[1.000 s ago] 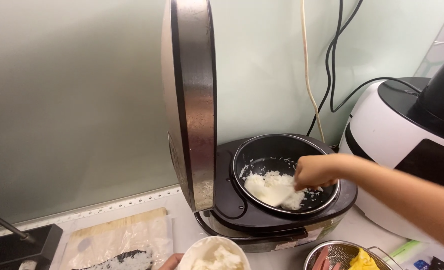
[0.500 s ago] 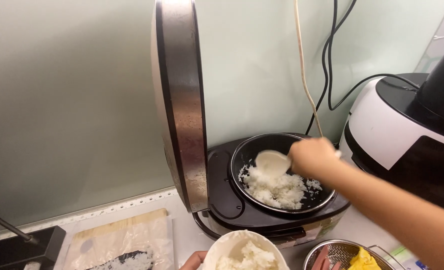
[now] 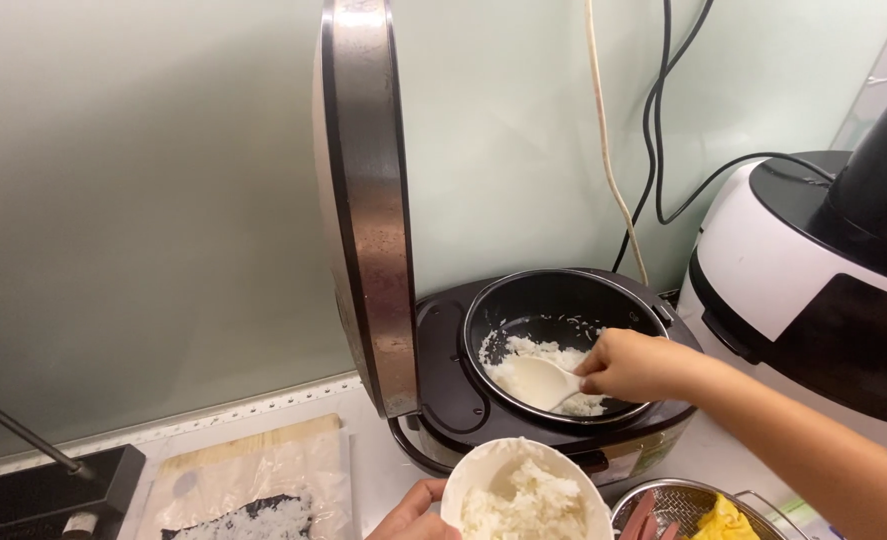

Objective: Spread rice on a seaweed sheet and add sliced ingredients to prepare kimbap rolls.

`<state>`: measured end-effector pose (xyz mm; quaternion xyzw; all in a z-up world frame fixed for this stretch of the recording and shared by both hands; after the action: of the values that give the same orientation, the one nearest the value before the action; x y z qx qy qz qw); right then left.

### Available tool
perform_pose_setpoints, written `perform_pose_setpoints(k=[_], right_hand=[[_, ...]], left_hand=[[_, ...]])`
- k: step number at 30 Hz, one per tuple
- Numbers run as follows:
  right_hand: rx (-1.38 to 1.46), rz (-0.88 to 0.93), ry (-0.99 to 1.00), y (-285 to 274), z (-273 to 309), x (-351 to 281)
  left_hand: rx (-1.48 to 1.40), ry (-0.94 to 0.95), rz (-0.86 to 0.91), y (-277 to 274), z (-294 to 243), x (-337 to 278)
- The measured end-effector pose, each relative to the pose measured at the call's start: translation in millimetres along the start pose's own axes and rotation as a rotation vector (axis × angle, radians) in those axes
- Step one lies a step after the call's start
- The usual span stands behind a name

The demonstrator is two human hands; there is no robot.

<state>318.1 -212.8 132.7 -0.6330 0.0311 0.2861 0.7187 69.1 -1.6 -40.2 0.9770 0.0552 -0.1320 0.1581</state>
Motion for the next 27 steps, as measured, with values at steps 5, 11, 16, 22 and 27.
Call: perform_pose_setpoints(k=[5, 11, 16, 22, 27], right_hand=[[0.329, 0.18, 0.018, 7, -36, 23], [0.65, 0.0, 0.105, -46, -66, -5], [0.726, -0.357, 0.064, -106, -66, -96], [-0.283, -0.851, -0.02, -132, -12, -188], [-0.17, -0.649, 0.146, -140, -12, -201]], left_hand=[[-0.115, -0.041, -0.029, 45, -55, -17], [-0.198, -0.086, -0.125, 111, -143, -41], [-0.196, -0.007, -0.178, 140, -177, -25], [-0.278, 0.135, -0.253, 146, -193, -17], [-0.288, 0.166, -0.275, 137, -185, -25]])
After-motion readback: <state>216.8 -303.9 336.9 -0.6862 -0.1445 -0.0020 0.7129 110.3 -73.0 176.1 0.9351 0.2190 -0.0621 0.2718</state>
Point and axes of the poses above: each hand's wrist, its own x-axis towards the middle knuckle, its own y-axis out of the palm, z = x × y, the point moved 8 cm from there along x, towards the middle knuckle, and after that the axes turned 15 degrees about y, right-handed, at the moved point
